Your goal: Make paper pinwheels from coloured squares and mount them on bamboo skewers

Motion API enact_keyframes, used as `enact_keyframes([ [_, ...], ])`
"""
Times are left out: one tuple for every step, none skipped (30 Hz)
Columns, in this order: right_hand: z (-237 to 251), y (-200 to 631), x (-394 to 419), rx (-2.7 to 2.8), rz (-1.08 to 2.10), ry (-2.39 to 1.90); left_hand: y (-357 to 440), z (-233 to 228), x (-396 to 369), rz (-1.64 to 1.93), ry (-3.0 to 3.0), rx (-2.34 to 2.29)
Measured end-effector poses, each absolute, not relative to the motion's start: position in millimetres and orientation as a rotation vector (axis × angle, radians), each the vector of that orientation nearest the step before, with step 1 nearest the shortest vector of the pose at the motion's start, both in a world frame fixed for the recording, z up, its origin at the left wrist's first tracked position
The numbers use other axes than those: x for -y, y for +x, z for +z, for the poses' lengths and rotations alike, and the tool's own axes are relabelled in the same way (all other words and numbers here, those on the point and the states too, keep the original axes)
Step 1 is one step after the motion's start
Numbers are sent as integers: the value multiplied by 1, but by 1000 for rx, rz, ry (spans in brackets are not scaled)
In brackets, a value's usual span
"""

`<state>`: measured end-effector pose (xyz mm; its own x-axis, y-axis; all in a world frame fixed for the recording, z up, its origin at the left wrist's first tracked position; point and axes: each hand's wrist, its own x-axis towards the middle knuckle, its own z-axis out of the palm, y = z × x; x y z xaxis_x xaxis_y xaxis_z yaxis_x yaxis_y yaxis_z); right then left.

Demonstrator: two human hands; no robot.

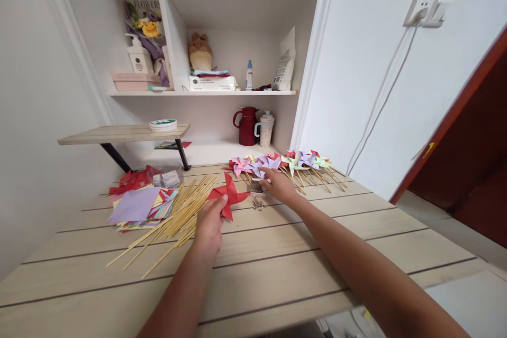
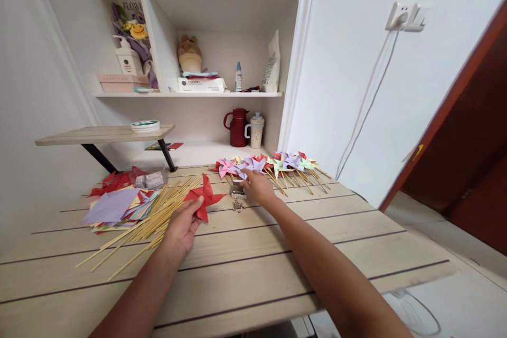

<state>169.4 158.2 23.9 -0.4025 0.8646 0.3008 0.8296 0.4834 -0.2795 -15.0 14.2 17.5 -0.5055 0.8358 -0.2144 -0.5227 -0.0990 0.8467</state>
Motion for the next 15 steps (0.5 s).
enact_keyframes([
  [24,174,-156,2292,126,-1454,-15,18,-14,1770,399,-1173],
  [23,178,-155,2223,148,-1545,-15,18,-14,1768,401,-1171],
  [23,182,-153,2175,177,-1633,-15,19,-14,1768,403,-1170],
  [23,186,-151,2160,207,-1691,-14,19,-14,1769,406,-1169],
  [22,190,-149,2163,236,-1721,-14,19,-14,1771,408,-1169],
  [22,192,-147,2187,263,-1728,-14,20,-14,1773,408,-1172],
  [21,194,-144,2218,285,-1717,-14,20,-14,1773,406,-1176],
  [20,195,-141,2246,304,-1701,-14,20,-14,1771,403,-1181],
  [20,195,-139,2269,318,-1687,-14,20,-14,1769,399,-1187],
  [19,194,-136,2288,329,-1672,-14,20,-14,1768,395,-1191],
  [19,192,-134,2305,335,-1657,-14,20,-14,1769,388,-1194],
  [18,191,-132,2317,339,-1642,-14,19,-14,1771,382,-1195],
  [18,188,-131,2326,341,-1628,-14,19,-14,1773,376,-1195],
  [17,186,-130,2332,342,-1616,-14,19,-14,1774,374,-1195],
  [16,185,-130,2336,343,-1603,-14,19,-14,1773,373,-1194],
])
